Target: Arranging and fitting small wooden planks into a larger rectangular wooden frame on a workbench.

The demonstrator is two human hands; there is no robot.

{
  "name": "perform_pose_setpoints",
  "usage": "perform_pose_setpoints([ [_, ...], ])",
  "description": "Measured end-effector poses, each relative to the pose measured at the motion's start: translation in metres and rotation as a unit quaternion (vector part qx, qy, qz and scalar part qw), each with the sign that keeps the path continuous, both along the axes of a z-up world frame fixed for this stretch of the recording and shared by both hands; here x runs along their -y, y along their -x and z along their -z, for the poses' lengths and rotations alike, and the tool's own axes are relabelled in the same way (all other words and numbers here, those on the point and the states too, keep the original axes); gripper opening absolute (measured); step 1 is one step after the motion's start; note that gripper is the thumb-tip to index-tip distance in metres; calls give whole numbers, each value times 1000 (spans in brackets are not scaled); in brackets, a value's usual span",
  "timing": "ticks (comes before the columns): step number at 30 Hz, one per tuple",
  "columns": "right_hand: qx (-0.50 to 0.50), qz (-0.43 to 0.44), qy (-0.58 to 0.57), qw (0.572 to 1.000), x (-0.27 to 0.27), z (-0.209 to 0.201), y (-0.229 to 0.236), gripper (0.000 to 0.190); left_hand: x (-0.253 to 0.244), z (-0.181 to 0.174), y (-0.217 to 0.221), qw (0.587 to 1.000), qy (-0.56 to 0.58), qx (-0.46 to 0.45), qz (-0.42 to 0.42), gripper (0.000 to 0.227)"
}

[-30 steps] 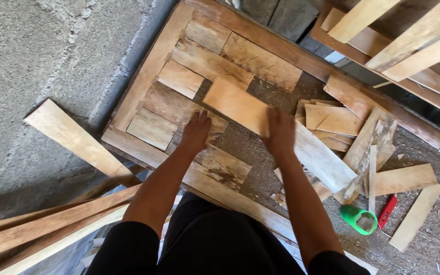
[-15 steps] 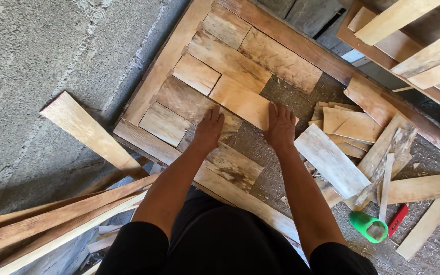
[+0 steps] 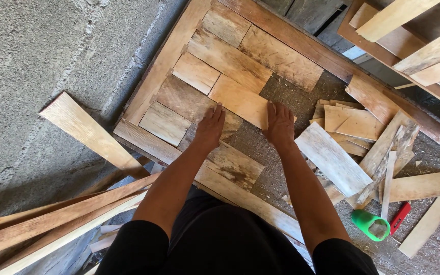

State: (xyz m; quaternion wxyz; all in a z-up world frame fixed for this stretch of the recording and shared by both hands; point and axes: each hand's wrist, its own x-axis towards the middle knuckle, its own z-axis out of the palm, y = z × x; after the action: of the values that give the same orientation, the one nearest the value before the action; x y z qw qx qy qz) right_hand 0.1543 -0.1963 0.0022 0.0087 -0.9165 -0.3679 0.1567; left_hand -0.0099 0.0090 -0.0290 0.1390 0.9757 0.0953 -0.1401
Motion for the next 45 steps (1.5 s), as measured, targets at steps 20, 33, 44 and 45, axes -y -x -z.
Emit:
perform_pose_setpoints([
  [20,-32,-3,60,998,3,1,-4,112,3,-23,-14,994,-15,-111,6,114],
  [33,-28,-36,65,997,10,10,-8,103,5,-26,-14,997,2,-74,-10,111],
  [44,-45,-13,85,995,2,0,-3,96,7,-31,-15,996,-4,-88,-12,116],
  [45,-53,-8,87,995,1,-3,-4,94,7,-32,-15,997,-2,-82,-14,115],
])
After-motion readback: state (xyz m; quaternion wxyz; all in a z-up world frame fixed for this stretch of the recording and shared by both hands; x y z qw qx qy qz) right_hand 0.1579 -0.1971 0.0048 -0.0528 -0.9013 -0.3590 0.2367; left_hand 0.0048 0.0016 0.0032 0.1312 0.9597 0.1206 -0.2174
